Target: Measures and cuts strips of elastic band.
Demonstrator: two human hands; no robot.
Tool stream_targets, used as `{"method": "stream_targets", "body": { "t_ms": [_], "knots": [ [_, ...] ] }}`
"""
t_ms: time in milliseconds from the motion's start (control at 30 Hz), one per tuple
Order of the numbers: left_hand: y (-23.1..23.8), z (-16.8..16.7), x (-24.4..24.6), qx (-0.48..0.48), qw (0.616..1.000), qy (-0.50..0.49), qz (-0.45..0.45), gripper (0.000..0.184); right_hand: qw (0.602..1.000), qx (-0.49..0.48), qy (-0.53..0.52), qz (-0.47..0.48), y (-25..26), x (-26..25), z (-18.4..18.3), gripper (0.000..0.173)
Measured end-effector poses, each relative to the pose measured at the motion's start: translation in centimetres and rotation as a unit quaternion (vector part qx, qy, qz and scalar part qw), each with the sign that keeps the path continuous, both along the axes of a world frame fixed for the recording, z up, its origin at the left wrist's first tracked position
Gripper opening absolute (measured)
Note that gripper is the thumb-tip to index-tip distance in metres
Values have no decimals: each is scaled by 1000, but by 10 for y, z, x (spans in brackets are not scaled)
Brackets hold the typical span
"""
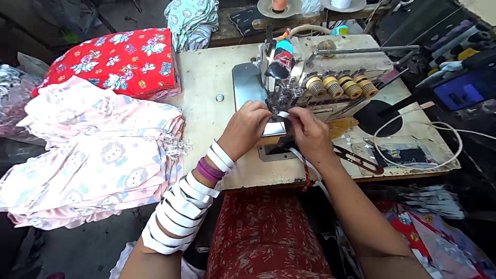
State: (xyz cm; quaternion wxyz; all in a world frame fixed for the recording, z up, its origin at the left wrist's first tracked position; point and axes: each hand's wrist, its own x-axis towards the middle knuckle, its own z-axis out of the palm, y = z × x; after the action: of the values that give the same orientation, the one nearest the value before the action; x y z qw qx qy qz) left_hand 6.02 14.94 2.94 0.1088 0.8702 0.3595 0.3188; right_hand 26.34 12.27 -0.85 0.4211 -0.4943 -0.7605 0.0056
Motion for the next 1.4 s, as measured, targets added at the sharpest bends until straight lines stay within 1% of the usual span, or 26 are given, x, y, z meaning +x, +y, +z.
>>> {"method": "stream_targets", "body": {
  "t_ms": [100, 167, 233, 300, 367, 467, 533, 567, 633, 700, 767, 833, 867, 933, 1000, 1033, 1100, 1133, 1167, 1200, 1233, 1267, 1300, 1333, 1367, 1400],
  "knots": [
    [14, -2, -1, -1, 1000, 22, 23, 20, 999, 23, 14, -38, -11, -1, 4, 17],
    [26, 2, -1, -17, 998, 43, 38, 21, 998, 8, 47, -47, -20, 0, 6, 16],
    [35, 10, 1, -39, 996, 69, 51, 22, 991, -68, 105, -41, -33, 4, 9, 18],
    [34, 16, -6, -52, 990, 112, 72, 25, 971, -164, 175, -25, -45, 12, 14, 22],
    [23, 22, -25, -46, 981, 160, 99, 23, 943, -240, 231, -7, -55, 20, 15, 27],
    [-39, 47, -35, -84, 972, 200, 91, 17, 912, -293, 286, 31, -70, 29, 9, 35],
    [-77, 48, -9, -122, 976, 171, 49, 18, 902, -298, 311, 28, -76, 26, 3, 32],
    [-86, 39, 14, -142, 977, 156, 34, 20, 902, -294, 315, 16, -76, 23, 0, 31],
    [-82, 13, 63, -142, 982, 120, 18, 23, 903, -283, 324, -20, -68, 19, -2, 37],
    [-69, -3, 93, -130, 991, 25, 12, 21, 874, -303, 378, -42, -66, 22, 3, 41],
    [-67, 6, 99, -158, 980, -124, -10, 20, 826, -291, 482, -23, -72, 28, 13, 35],
    [-80, 21, 92, -198, 947, -251, -40, 18, 776, -281, 561, 65, -91, 32, 27, 21],
    [-88, 23, 86, -225, 929, -291, -48, 16, 759, -278, 580, 97, -100, 29, 31, 16],
    [-102, 13, 70, -253, 907, -335, -46, 14, 749, -259, 599, 114, -110, 17, 33, 12],
    [-113, -2, 46, -238, 906, -349, -11, 12, 758, -245, 597, 96, -115, 5, 35, 12],
    [-118, -7, 31, -220, 909, -355, 17, 13, 771, -246, 580, 98, -118, 2, 34, 13],
    [-121, -16, -4, -154, 913, -367, 89, 14, 812, -259, 507, 127, -130, -2, 35, 16],
    [-121, -19, -19, -135, 905, -381, 136, 15, 837, -258, 458, 151, -139, -5, 36, 18],
    [-123, -20, -31, -149, 880, -411, 184, 12, 862, -247, 406, 178, -148, -10, 34, 21],
    [-125, -18, -39, -191, 835, -467, 219, 7, 885, -230, 351, 203, -156, -17, 31, 22],
    [-127, -15, -41, -254, 766, -545, 226, 27, 908, -197, 294, 223, -163, -27, 25, 21],
    [-133, -12, -42, -330, 686, -619, 191, 47, 930, -147, 239, 236, -168, -39, 15, 19],
    [-139, -13, -42, -381, 615, -680, 120, 62, 948, -89, 188, 242, -172, -51, 3, 17],
    [-146, -17, -40, -394, 581, -711, 41, 71, 956, -39, 144, 252, -174, -62, -10, 15],
    [-152, -21, -39, -385, 590, -708, -47, 77, 956, -16, 112, 269, -177, -71, -19, 14],
    [-156, -18, -38, -366, 650, -660, -90, 95, 951, -26, 90, 294, -180, -76, -24, 14]
  ]
}}
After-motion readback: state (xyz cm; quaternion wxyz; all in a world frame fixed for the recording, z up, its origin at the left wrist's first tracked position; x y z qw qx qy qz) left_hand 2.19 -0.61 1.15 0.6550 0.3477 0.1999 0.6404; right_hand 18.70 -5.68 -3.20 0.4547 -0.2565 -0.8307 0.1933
